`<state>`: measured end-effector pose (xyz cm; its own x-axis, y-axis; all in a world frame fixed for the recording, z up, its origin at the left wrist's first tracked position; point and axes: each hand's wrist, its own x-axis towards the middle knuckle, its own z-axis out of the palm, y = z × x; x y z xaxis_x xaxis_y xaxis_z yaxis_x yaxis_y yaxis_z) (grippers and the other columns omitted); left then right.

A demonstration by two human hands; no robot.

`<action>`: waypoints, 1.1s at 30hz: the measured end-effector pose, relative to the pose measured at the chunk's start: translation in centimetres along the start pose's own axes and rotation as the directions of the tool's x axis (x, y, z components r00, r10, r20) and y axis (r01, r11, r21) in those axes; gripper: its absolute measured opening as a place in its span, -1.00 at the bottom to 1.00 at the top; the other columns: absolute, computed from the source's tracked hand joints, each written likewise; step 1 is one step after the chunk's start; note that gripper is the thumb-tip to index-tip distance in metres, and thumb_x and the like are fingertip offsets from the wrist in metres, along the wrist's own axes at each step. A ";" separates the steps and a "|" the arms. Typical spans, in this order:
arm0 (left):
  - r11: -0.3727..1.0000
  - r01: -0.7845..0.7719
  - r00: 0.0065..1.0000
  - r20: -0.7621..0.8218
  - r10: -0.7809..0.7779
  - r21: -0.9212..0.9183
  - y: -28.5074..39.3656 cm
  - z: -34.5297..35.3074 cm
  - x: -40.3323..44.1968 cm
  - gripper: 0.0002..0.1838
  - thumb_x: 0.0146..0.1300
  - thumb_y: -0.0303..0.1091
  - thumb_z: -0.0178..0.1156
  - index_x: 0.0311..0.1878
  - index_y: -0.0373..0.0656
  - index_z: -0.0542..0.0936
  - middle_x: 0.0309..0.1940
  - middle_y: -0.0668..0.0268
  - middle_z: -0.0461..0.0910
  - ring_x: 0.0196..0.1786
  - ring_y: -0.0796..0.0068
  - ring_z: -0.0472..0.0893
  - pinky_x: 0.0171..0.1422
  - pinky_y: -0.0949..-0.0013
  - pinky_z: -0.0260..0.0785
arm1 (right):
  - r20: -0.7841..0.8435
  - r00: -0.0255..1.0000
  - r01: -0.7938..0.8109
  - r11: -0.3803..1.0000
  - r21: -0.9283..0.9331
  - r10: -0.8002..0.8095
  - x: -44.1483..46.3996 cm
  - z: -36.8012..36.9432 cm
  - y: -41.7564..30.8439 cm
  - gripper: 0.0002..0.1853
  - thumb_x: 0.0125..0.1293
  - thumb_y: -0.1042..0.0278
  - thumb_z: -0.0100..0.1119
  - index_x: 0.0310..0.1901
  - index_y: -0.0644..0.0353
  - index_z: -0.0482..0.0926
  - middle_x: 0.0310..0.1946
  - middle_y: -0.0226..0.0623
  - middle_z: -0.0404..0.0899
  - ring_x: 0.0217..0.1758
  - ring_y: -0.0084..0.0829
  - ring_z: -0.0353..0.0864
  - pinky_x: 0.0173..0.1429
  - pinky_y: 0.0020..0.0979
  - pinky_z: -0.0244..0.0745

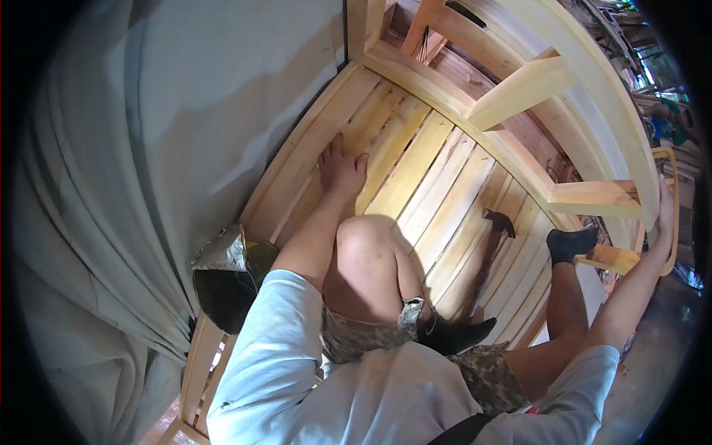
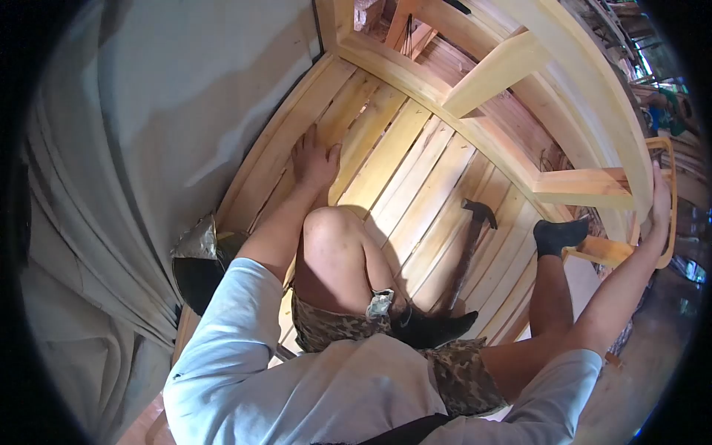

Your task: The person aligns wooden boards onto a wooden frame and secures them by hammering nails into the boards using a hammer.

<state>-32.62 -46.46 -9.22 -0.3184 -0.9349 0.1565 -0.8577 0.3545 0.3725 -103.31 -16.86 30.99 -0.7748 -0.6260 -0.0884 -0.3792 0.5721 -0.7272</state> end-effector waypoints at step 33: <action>0.984 0.162 0.982 -0.090 -0.168 -0.071 1.0 0.3 0.0 -0.42 0.35 0.14 0.24 -0.19 -0.34 0.76 0.36 0.04 0.38 0.40 -0.12 0.31 0.49 -0.18 0.12 | -0.716 0.500 0.406 0.862 -0.303 -0.487 -19.4 33.9 8.1 -0.66 0.43 0.39 0.19 0.12 0.46 0.52 -0.04 -0.01 0.58 0.04 -0.12 0.58 0.16 -0.19 0.51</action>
<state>-33.61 -46.13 -9.11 -0.1322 -0.9759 0.1738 -0.8671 0.1988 0.4567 -74.16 -18.03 3.77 -0.5648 -0.2123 0.7975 -0.7948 0.4000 -0.4564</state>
